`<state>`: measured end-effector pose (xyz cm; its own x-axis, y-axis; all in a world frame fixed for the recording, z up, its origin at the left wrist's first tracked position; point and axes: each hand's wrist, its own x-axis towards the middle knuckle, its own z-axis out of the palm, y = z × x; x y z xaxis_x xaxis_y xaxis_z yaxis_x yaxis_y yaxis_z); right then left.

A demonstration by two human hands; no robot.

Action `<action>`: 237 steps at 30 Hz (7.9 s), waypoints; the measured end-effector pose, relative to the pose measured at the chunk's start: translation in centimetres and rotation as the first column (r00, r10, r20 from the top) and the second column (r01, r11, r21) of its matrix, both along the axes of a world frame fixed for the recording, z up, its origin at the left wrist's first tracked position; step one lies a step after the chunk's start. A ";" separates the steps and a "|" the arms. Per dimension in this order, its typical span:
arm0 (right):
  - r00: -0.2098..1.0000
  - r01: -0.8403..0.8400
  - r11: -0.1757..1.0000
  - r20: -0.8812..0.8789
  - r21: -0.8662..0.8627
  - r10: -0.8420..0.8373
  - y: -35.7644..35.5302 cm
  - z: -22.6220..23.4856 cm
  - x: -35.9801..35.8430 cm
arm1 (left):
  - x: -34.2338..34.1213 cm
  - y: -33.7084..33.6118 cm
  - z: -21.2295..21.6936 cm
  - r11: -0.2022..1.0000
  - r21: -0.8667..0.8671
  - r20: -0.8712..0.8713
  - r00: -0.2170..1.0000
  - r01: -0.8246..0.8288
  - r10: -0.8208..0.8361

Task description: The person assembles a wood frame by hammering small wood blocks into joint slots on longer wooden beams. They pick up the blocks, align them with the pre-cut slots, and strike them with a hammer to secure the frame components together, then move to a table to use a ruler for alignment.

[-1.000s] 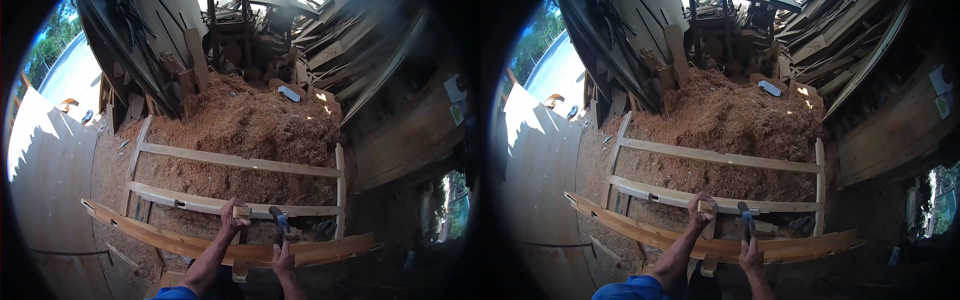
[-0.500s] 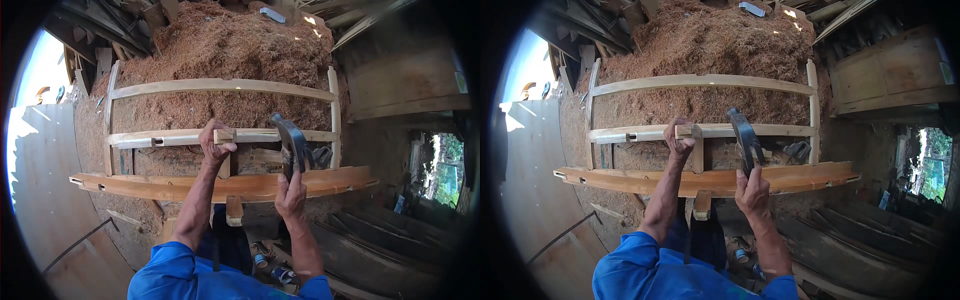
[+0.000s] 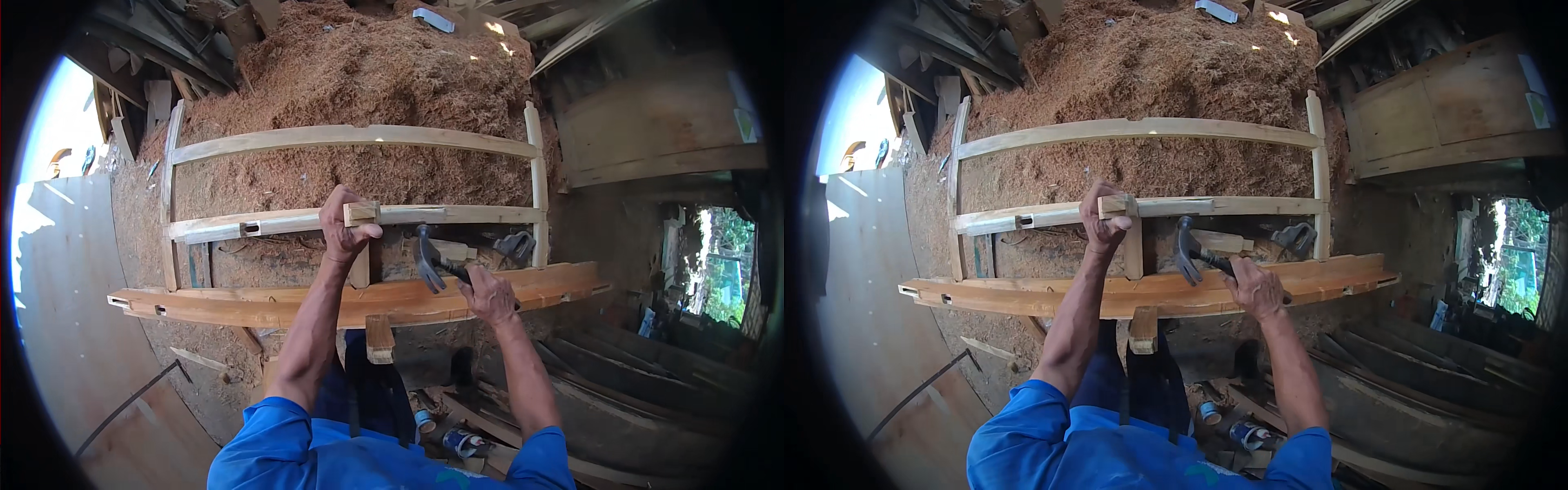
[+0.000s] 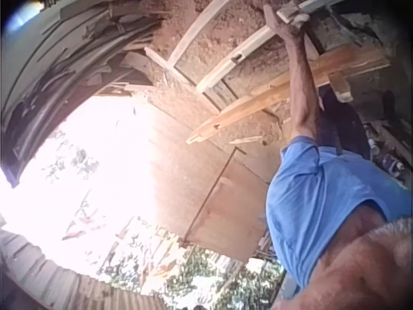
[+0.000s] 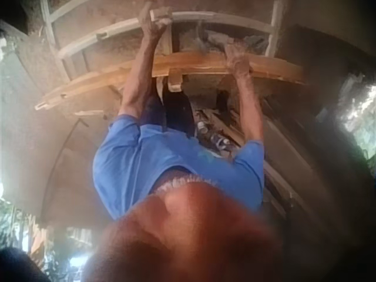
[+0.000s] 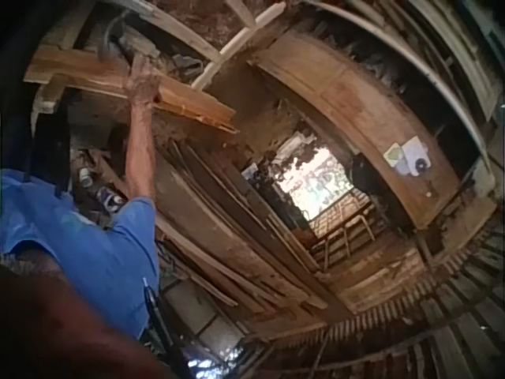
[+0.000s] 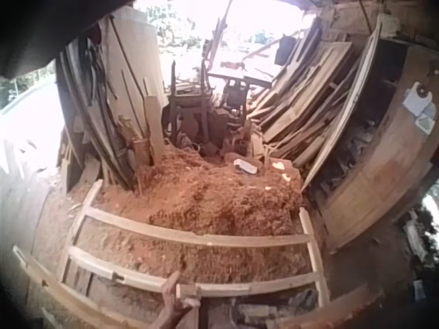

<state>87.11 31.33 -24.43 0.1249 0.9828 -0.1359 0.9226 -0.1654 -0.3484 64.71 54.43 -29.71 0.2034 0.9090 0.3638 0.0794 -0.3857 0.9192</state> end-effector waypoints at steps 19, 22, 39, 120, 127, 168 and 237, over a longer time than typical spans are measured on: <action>0.678 -0.297 0.869 -0.554 0.395 0.483 21.4 3.4 -7.1 | -6.5 5.2 -3.3 0.932 -0.273 -0.850 0.513 -0.237 -0.119; 0.496 -0.341 0.862 -0.707 0.376 0.505 22.8 1.2 -8.7 | -5.9 4.4 -3.7 0.954 -0.145 -0.842 0.539 -0.261 0.020; 0.012 -0.451 0.569 -0.633 0.687 0.774 25.3 -1.7 -8.4 | -4.9 5.8 -4.3 0.947 -0.094 -0.965 0.264 -0.306 -0.011; 0.933 -0.260 0.389 -0.126 -0.884 0.337 -18.8 -25.3 -11.5 | -6.7 -99.5 -59.4 -0.376 -0.617 -0.724 0.686 -0.691 -0.072; 0.789 -0.518 0.384 -0.253 -0.765 0.559 -18.5 -28.0 -15.4 | -3.7 -107.3 -65.1 -0.188 -0.675 -0.738 0.648 -0.714 0.189; 0.840 -0.174 0.985 -0.525 -0.019 0.138 -0.8 9.2 7.6 | -2.2 -12.1 11.6 0.906 -0.058 -0.520 0.787 -0.420 0.332; 0.936 -0.281 0.959 -0.231 -0.045 0.264 6.1 9.4 5.4 | 6.2 -6.1 1.7 0.880 -0.345 0.226 0.882 -0.325 0.414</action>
<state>92.49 37.40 -15.06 -0.1879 0.9605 -0.2051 0.8373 0.0475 -0.5447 70.93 48.29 -28.05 -0.2402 0.9687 0.0633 -0.1193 -0.0942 0.9884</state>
